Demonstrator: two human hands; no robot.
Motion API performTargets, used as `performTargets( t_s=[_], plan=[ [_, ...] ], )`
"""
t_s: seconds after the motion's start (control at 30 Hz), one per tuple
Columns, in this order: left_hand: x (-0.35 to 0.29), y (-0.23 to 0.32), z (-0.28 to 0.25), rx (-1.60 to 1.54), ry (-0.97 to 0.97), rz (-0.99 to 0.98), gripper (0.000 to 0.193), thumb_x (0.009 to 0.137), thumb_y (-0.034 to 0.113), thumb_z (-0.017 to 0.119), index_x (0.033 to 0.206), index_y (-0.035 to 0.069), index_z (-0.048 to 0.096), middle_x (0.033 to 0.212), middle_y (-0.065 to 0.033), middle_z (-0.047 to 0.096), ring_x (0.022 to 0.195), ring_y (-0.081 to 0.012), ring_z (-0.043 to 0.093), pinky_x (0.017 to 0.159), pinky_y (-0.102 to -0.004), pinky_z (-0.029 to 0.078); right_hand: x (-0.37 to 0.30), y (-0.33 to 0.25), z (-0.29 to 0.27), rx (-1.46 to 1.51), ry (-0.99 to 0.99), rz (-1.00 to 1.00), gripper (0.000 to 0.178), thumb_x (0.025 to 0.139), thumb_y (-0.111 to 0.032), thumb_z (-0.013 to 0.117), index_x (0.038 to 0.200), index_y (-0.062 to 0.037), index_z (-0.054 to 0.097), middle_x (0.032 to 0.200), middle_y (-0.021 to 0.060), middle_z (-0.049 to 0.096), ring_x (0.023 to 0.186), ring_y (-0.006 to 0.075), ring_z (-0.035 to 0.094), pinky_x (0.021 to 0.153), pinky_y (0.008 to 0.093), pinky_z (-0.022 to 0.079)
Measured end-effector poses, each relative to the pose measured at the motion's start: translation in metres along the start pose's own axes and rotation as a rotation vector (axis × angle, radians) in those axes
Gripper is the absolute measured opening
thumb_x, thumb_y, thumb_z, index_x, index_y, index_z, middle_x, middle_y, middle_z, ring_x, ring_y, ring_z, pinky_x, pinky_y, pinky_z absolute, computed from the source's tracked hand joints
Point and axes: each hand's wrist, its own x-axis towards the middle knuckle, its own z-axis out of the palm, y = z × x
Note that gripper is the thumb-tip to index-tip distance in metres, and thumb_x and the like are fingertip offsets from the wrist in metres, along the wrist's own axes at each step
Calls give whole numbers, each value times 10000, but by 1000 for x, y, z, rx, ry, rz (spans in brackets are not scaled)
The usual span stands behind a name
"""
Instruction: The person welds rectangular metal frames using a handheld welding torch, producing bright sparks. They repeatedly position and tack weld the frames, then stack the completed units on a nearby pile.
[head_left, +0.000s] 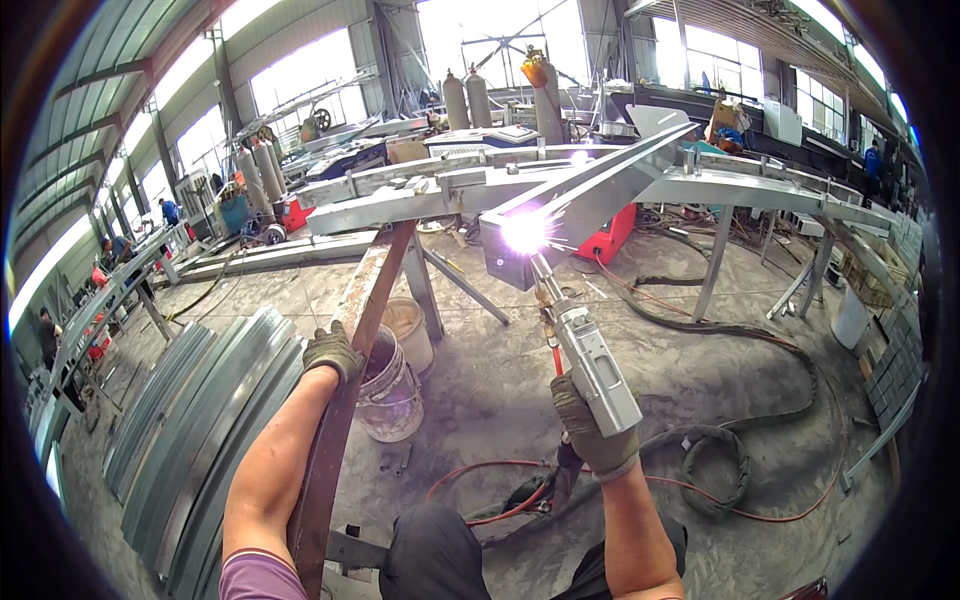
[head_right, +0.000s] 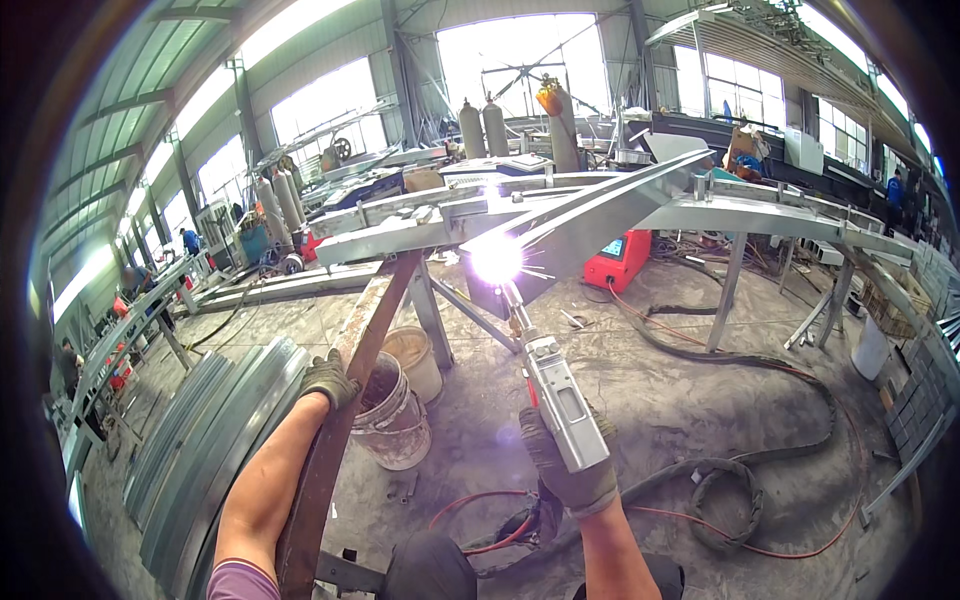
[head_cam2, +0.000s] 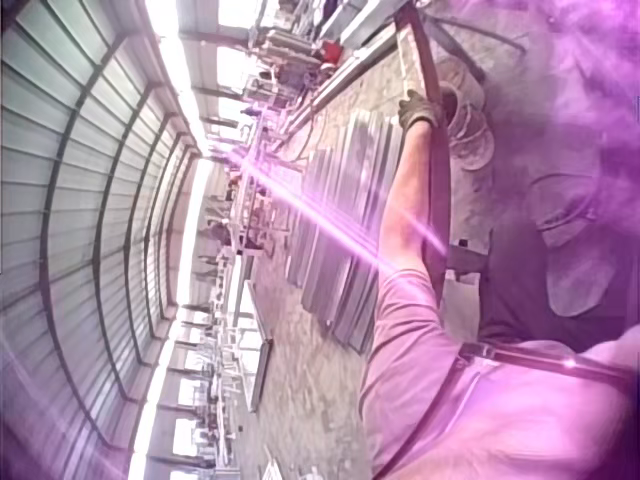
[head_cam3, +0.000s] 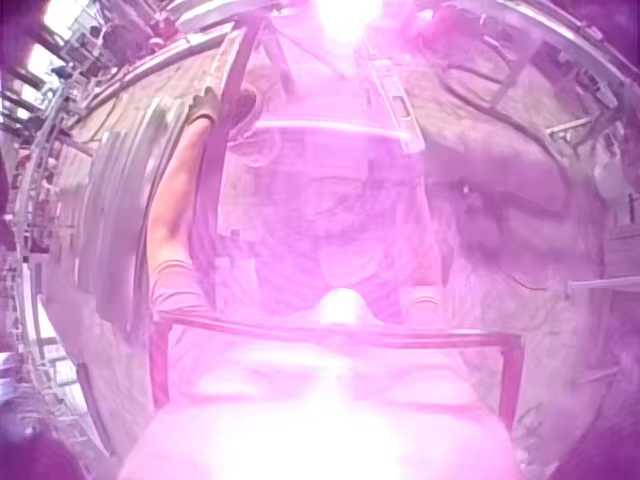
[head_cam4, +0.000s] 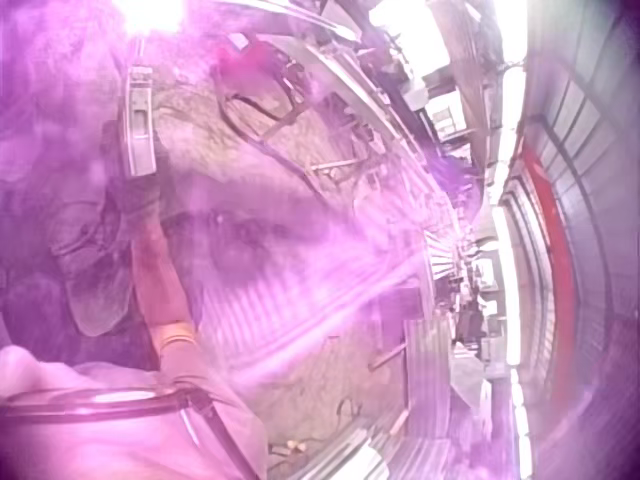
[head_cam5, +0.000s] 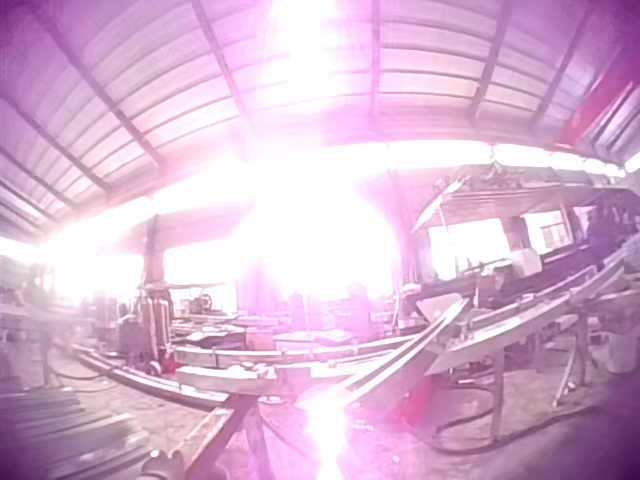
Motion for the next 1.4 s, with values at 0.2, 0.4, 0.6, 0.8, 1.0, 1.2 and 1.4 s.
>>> performTargets(
  t_s=[0.2, 0.4, 0.6, 0.8, 1.0, 1.2, 1.4],
  plan=[
    [0, 1, 6, 9, 15, 0, 956, 891, 525, 723, 1643, 75, 341, 1541, -302, 489, 1402, -458, 549, 1142, -496, 487, -9, -18, -14, 224, 55, 231, 44, 928, -77, 797, 952, -60, 765, 846, 79, 752, 733, 215, 724, 670, 366, 567],
    [8, -9, 6, 10, 22, 51, 1001, 879, 547, 729, 1643, 41, 324, 1506, -326, 516, 1382, -458, 564, 1145, -489, 478, -30, 6, -18, 238, 114, 362, 140, 927, -72, 815, 1057, -43, 771, 946, 93, 775, 822, 229, 742, 742, 350, 576],
    [11, -17, 7, 38, 4, 75, 1076, 884, 614, 674, 1682, 35, 243, 1627, -367, 375, 1492, -477, 446, 1235, -481, 373, -41, 54, -53, 325, 75, 515, 179, 1009, -105, 718, 1156, -3, 720, 1032, 67, 732, 894, 175, 693, 773, 338, 560],
    [-3, -6, 11, -2, 5, 82, 1010, 894, 545, 722, 1656, 32, 303, 1582, -331, 451, 1465, -456, 478, 1215, -475, 400, -48, 87, -65, 450, 205, 657, 165, 1000, -115, 730, 1132, -18, 706, 948, 32, 699, 805, 128, 640, 698, 306, 526],
    [-11, -27, 14, -72, 130, 137, 896, 882, 484, 765, 1571, 11, 442, 1518, -256, 534, 1420, -407, 510, 1200, -463, 401, -44, 78, -70, 391, 270, 708, 124, 1001, -133, 733, 1062, -47, 668, 808, 16, 656, 658, 119, 615, 576, 291, 495],
    [-10, -24, 33, -96, 136, 106, 894, 892, 448, 749, 1583, -10, 414, 1578, -260, 462, 1471, -442, 425, 1243, -492, 328, -32, 83, -95, 455, 333, 991, 139, 1008, -169, 732, 1057, -57, 667, 777, 1, 637, 634, 103, 595, 559, 279, 487],
    [15, -1, -17, -63, -23, 91, 805, 896, 447, 768, 1519, 9, 508, 1588, -279, 450, 1456, -406, 441, 1204, -470, 361, 15, 13, -143, 405, 390, 1105, 137, 992, -203, 744, 976, -108, 646, 759, -4, 618, 618, 114, 592, 556, 288, 490]
  ],
)
